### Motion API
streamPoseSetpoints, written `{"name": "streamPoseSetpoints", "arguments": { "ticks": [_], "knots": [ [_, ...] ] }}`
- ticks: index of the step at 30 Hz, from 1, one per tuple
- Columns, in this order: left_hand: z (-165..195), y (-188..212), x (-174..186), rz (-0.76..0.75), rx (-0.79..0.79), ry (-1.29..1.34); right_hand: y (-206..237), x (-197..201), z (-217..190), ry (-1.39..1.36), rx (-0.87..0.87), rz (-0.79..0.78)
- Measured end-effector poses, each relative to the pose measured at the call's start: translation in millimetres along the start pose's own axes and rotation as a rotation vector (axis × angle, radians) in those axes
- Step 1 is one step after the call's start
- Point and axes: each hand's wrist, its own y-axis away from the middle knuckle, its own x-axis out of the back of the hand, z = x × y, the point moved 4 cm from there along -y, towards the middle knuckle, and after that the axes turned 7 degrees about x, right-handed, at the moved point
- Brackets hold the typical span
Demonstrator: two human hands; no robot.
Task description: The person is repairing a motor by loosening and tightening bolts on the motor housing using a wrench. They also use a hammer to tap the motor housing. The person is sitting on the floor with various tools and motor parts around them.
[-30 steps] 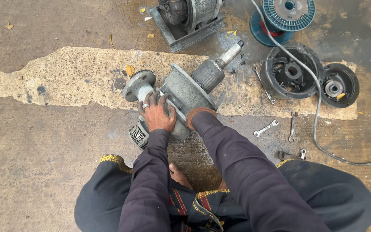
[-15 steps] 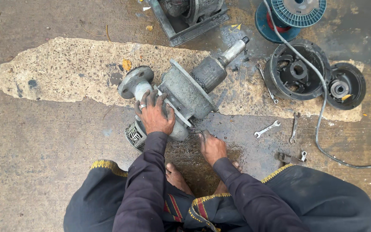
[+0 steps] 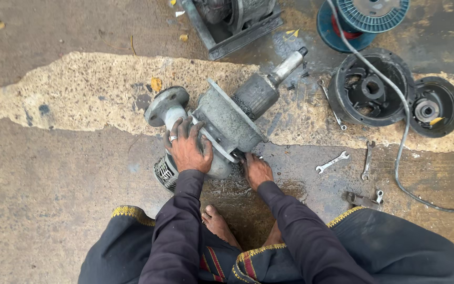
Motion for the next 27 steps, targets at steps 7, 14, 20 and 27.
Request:
{"name": "streamPoseSetpoints", "arguments": {
  "ticks": [7,14,20,27],
  "knots": [
    [-0.6,6.3,2.0,0.026,0.013,-0.004,29.7,10.4,10.2,-0.038,-0.224,-0.342],
    [0.4,3.6,3.6,0.016,0.01,-0.022,29.4,26.8,11.3,0.259,-0.119,-0.195],
    [-8.6,7.1,-5.3,-0.017,0.022,-0.051,43.6,48.0,9.5,0.056,-0.227,-0.424],
    [-2.0,2.4,-0.9,-0.011,0.03,-0.033,39.8,10.5,-14.3,-0.18,-0.295,-0.388]
  ]
}}
